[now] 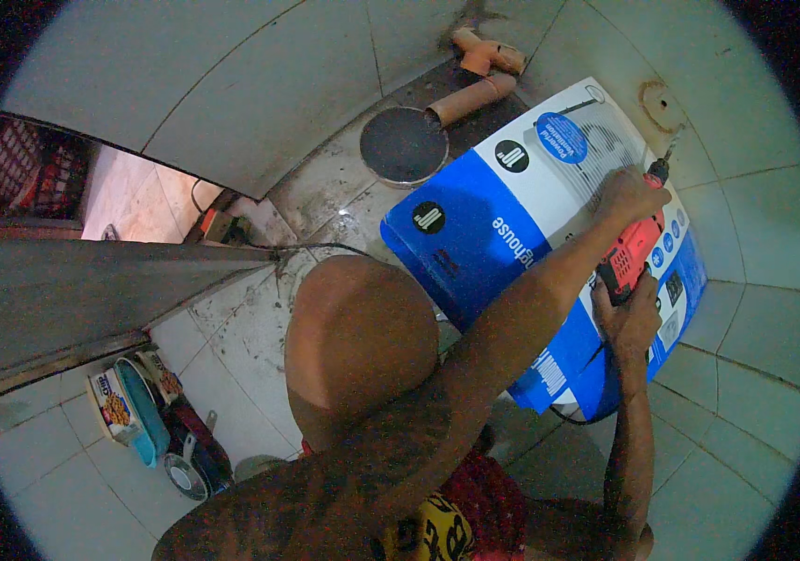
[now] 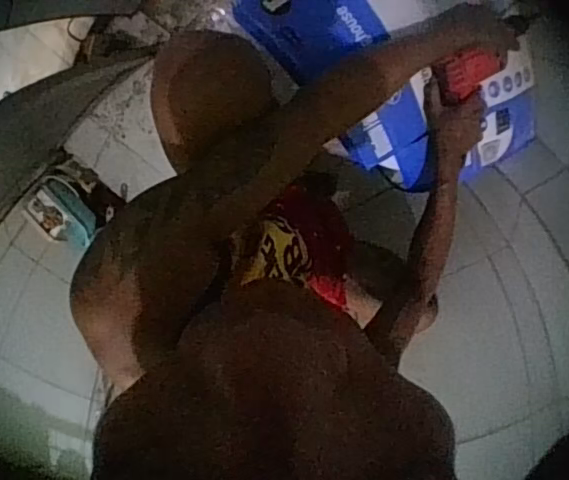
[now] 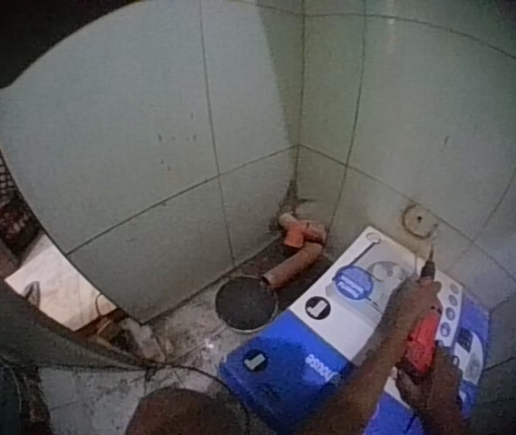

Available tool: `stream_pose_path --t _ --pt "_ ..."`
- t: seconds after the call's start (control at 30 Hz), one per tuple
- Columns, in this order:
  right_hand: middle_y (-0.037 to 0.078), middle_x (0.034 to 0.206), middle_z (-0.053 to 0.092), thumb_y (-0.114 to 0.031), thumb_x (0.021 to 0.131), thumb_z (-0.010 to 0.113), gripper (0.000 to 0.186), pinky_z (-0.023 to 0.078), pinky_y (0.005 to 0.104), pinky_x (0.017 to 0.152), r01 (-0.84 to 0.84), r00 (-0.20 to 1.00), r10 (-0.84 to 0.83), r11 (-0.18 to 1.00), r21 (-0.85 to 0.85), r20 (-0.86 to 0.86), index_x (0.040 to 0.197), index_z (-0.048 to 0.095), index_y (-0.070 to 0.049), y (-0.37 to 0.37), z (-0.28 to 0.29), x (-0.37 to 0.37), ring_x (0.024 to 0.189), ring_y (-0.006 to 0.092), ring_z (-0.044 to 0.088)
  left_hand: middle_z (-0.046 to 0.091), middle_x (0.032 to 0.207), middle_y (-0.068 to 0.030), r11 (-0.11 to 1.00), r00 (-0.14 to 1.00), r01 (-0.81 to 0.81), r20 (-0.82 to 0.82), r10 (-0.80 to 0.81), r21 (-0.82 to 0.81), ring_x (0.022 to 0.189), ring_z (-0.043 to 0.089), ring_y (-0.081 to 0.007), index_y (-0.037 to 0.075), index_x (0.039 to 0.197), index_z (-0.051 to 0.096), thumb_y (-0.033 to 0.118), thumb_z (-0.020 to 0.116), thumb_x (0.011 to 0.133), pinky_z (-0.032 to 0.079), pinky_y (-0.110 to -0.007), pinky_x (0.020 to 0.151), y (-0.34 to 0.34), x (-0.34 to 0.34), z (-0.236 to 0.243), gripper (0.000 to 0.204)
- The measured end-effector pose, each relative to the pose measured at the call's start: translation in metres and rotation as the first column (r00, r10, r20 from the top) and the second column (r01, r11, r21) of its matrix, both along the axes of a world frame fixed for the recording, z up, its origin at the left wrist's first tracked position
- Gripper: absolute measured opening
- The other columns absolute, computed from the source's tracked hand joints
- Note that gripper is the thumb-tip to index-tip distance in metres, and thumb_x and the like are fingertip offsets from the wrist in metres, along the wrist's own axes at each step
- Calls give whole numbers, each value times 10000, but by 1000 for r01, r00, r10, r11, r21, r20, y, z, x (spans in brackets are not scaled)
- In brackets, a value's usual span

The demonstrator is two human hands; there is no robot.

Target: The person drills into a tiled wall using an electric drill.

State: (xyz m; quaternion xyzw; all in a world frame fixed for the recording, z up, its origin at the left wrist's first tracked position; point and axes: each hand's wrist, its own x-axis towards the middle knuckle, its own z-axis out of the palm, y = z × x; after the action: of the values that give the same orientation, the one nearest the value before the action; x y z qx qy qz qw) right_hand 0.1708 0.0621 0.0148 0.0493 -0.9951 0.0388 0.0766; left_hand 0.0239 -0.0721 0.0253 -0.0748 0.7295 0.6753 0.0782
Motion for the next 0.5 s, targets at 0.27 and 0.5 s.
stream_pose_path --t 0.27,0.5 --pt "221 1118 623 -519 766 777 832 562 545 723 -2 1000 2 1000 17 -8 1320 477 25 -1 4 0 893 443 677 699 1047 -306 999 1000 1 -25 -2 -54 993 699 -426 -85 1056 686 531 741 717 558 -472 893 3 -1 -1 706" --pt "224 1114 627 -497 763 782 809 563 544 733 4 1000 -4 1000 5 -10 1309 486 21 -5 7 1 893 441 681 691 997 -335 1000 1000 -19 3 19 -19 995 692 -433 -117 956 698 383 729 649 544 -455 918 4 -2 0 587"
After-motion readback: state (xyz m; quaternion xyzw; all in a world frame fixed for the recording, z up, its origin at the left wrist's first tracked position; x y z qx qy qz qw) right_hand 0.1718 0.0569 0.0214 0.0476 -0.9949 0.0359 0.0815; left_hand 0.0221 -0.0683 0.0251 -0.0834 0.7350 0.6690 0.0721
